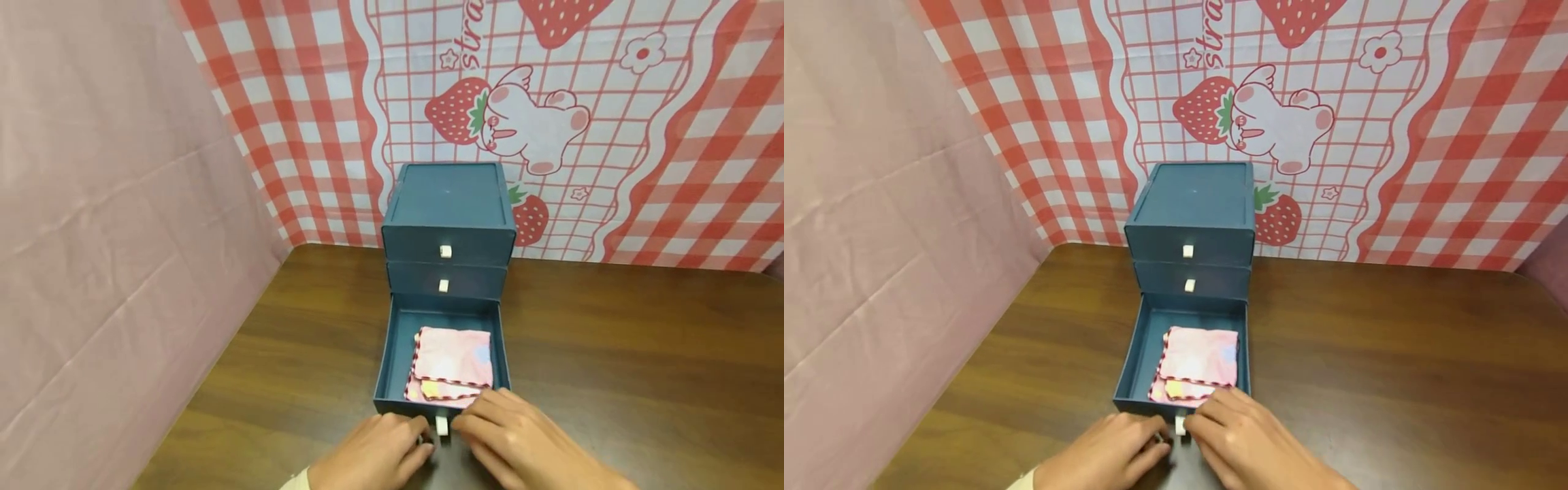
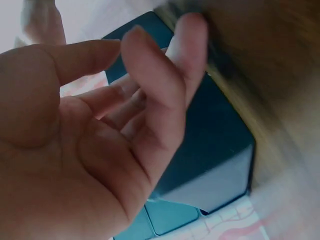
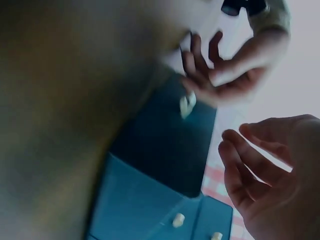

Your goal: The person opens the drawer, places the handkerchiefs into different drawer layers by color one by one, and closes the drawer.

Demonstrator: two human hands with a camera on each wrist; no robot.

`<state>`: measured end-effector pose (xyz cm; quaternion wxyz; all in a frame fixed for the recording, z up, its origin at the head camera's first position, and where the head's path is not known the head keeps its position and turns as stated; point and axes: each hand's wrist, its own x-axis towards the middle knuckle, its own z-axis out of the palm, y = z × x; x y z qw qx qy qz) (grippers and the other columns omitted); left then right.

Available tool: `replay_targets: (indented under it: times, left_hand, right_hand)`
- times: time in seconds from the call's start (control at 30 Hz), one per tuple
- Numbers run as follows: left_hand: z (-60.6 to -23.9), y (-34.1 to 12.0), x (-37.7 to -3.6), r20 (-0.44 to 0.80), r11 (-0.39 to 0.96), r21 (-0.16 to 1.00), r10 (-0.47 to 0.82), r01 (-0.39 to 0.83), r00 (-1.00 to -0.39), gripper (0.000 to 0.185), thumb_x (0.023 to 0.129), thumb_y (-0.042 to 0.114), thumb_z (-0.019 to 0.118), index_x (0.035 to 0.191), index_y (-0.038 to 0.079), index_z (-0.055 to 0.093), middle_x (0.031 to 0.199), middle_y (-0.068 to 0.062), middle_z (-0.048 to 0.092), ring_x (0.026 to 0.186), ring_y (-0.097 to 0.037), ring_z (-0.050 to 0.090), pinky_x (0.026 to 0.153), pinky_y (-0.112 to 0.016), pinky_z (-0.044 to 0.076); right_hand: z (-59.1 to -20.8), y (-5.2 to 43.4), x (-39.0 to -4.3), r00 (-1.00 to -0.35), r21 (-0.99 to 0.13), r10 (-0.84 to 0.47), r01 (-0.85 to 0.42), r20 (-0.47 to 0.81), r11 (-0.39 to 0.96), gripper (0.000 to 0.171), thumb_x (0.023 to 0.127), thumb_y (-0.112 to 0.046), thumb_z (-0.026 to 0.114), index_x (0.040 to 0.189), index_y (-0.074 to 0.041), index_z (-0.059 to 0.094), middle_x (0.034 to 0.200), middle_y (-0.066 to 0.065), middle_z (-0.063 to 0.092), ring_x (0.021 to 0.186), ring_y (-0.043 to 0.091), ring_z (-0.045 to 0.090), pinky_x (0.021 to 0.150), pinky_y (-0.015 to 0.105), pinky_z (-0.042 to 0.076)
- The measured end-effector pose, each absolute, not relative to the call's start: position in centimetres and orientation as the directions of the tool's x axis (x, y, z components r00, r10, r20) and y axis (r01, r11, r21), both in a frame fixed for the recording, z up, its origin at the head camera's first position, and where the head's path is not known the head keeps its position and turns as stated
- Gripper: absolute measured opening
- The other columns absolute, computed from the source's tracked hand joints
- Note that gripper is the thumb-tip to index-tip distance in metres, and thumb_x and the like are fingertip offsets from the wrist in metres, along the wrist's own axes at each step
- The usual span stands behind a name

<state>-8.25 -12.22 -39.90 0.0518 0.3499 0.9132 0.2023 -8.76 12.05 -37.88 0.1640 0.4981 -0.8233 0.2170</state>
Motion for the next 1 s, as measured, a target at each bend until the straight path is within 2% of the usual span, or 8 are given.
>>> replay_targets:
  times: [0.13, 0.2, 0.33, 0.43, 0.6, 0.73, 0.83, 1.0]
  left_hand:
    - [-40.2, -12.6, -8.3, 0.081, 0.659, 0.375, 0.678, 0.652, -0.731, 0.01, 0.098, 0.023, 0.063, 0.089, 0.018, 0.065, 0.077, 0.014, 0.06, 0.063, 0.007, 0.05, 0.054, -0.01, 0.041]
    - [-40.2, -12.7, -8.2, 0.106, 0.653, 0.358, 0.682, 0.668, -0.724, 0.011, 0.097, 0.022, 0.064, 0.087, 0.019, 0.063, 0.076, 0.014, 0.057, 0.063, 0.006, 0.049, 0.053, -0.01, 0.039]
    - [-40.3, -12.8, -8.2, 0.155, 0.627, 0.348, 0.694, 0.697, -0.703, 0.009, 0.097, 0.02, 0.064, 0.088, 0.018, 0.062, 0.076, 0.013, 0.056, 0.063, 0.007, 0.047, 0.053, -0.008, 0.038]
    - [-40.4, -12.8, -8.3, 0.166, 0.614, 0.367, 0.696, 0.699, -0.698, 0.006, 0.098, 0.02, 0.063, 0.094, 0.016, 0.063, 0.079, 0.012, 0.059, 0.063, 0.007, 0.047, 0.053, -0.008, 0.038]
    - [-40.4, -12.6, -8.7, 0.192, 0.593, 0.361, 0.708, 0.72, -0.679, 0.007, 0.099, 0.022, 0.062, 0.102, 0.015, 0.063, 0.083, 0.012, 0.06, 0.065, 0.006, 0.048, 0.055, -0.01, 0.039]
    - [-40.2, -12.6, -9.0, 0.189, 0.595, 0.331, 0.718, 0.732, -0.67, 0.01, 0.099, 0.023, 0.062, 0.104, 0.015, 0.062, 0.082, 0.013, 0.057, 0.065, 0.006, 0.049, 0.055, -0.011, 0.04]
    - [-40.0, -12.7, -9.2, 0.178, 0.613, 0.309, 0.714, 0.728, -0.677, 0.012, 0.098, 0.024, 0.063, 0.105, 0.015, 0.063, 0.081, 0.013, 0.056, 0.065, 0.005, 0.049, 0.054, -0.013, 0.041]
    - [-39.9, -12.8, -9.6, 0.163, 0.634, 0.288, 0.707, 0.718, -0.689, 0.013, 0.098, 0.025, 0.064, 0.105, 0.014, 0.062, 0.083, 0.012, 0.059, 0.066, 0.004, 0.051, 0.053, -0.014, 0.042]
  right_hand:
    - [-39.8, 12.7, -8.1, -0.438, -0.281, -0.783, -0.896, 0.44, 0.343, 0.028, 0.091, -0.016, 0.074, 0.118, -0.019, 0.068, 0.102, -0.016, 0.063, 0.089, -0.003, 0.052, 0.08, 0.012, 0.045]
    - [-40.5, 12.7, -8.0, -0.417, -0.288, -0.785, -0.905, 0.459, 0.312, 0.034, 0.09, -0.013, 0.074, 0.123, -0.017, 0.066, 0.103, -0.015, 0.063, 0.09, -0.003, 0.053, 0.081, 0.011, 0.044]
    - [-41.2, 12.8, -8.2, -0.401, -0.255, -0.762, -0.915, 0.509, 0.311, 0.036, 0.091, -0.013, 0.072, 0.126, -0.017, 0.064, 0.107, -0.014, 0.062, 0.092, -0.001, 0.054, 0.081, 0.016, 0.046]
    - [-41.3, 12.9, -8.4, -0.408, -0.226, -0.761, -0.913, 0.505, 0.34, 0.033, 0.09, -0.015, 0.074, 0.122, -0.019, 0.065, 0.109, -0.014, 0.063, 0.094, 0.0, 0.056, 0.081, 0.021, 0.049]
    - [-41.1, 13.4, -8.7, -0.428, -0.204, -0.751, -0.903, 0.504, 0.378, 0.027, 0.085, -0.016, 0.078, 0.111, -0.02, 0.069, 0.105, -0.015, 0.064, 0.092, 0.0, 0.057, 0.08, 0.018, 0.048]
    - [-40.9, 13.6, -9.0, -0.42, -0.181, -0.745, -0.905, 0.518, 0.384, 0.024, 0.086, -0.016, 0.078, 0.109, -0.02, 0.069, 0.103, -0.015, 0.064, 0.09, -0.001, 0.056, 0.08, 0.017, 0.046]
    - [-40.6, 13.5, -9.1, -0.432, -0.176, -0.751, -0.899, 0.499, 0.4, 0.024, 0.086, -0.017, 0.078, 0.109, -0.021, 0.069, 0.103, -0.016, 0.064, 0.09, -0.001, 0.056, 0.079, 0.018, 0.048]
    - [-40.2, 13.3, -9.2, -0.487, -0.207, -0.761, -0.873, 0.429, 0.442, 0.026, 0.085, -0.017, 0.078, 0.109, -0.021, 0.07, 0.102, -0.016, 0.064, 0.089, -0.001, 0.054, 0.076, 0.024, 0.052]
